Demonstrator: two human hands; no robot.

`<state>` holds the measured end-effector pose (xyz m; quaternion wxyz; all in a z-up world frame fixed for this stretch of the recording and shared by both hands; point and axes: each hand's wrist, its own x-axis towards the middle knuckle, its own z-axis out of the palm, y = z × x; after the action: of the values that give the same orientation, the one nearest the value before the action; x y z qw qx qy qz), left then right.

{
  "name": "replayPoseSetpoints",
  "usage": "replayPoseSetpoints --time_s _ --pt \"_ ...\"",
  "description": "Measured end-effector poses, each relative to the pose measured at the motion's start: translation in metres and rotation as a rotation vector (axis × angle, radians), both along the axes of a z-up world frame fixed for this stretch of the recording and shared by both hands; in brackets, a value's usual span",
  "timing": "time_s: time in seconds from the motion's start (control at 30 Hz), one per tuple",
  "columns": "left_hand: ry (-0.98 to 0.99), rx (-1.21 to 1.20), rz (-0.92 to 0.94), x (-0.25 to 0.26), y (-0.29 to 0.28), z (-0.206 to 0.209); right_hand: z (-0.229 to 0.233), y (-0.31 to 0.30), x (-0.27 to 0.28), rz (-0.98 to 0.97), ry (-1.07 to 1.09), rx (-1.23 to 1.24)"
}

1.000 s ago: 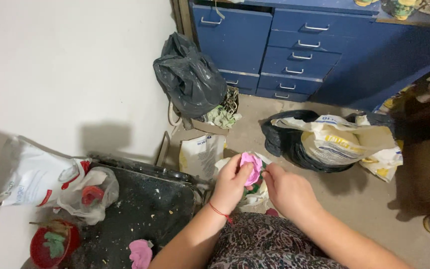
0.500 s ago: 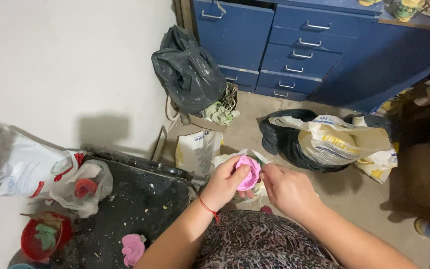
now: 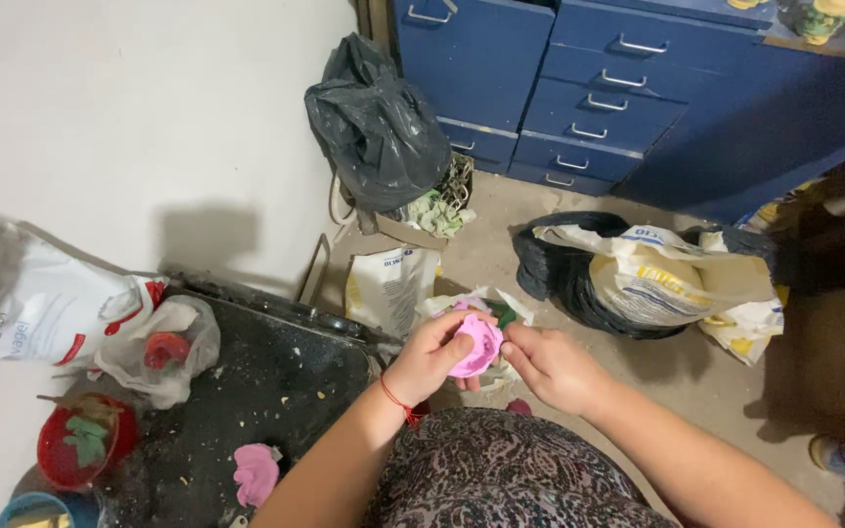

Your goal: Shaping and carving pink dental wax material on a model using a hand tool

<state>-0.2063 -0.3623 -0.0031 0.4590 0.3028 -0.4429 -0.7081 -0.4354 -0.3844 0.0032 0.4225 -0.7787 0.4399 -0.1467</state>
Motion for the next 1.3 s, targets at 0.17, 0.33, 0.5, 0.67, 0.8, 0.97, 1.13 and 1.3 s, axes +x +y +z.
replayPoseSetpoints --time_s 0.17,0.33,0.5,0.67,0.8,0.97,1.13,1.3 --pt "0.043 0.044 -0.026 -0.001 0.004 -0.010 0.001 -0.001 0.004 0.024 -0.174 0.066" --pt "0.179 0.088 0.028 -0.011 -0.002 -0.039 0.008 -0.002 0.008 -0.002 -0.196 0.027" --pt "-0.109 0.186 0.071 0.005 -0.010 -0.029 0.043 -0.033 -0.013 0.073 0.238 0.009" --pt "-0.054 0.273 0.048 -0.009 -0.016 -0.032 0.026 -0.031 0.006 -0.179 0.107 0.000" --pt "-0.075 0.262 0.096 -0.031 -0.018 -0.018 -0.019 -0.029 0.023 -0.301 0.039 -0.363" --pt "-0.357 0.214 0.292 -0.039 -0.029 -0.052 -0.004 -0.040 0.035 -0.249 0.132 -0.376" --pt "-0.415 0.252 0.401 -0.025 -0.028 -0.064 -0.009 -0.040 0.013 -0.237 -0.221 -0.045" --pt "-0.039 0.297 0.382 -0.010 -0.021 -0.090 -0.053 -0.043 0.002 -0.233 0.175 0.192"
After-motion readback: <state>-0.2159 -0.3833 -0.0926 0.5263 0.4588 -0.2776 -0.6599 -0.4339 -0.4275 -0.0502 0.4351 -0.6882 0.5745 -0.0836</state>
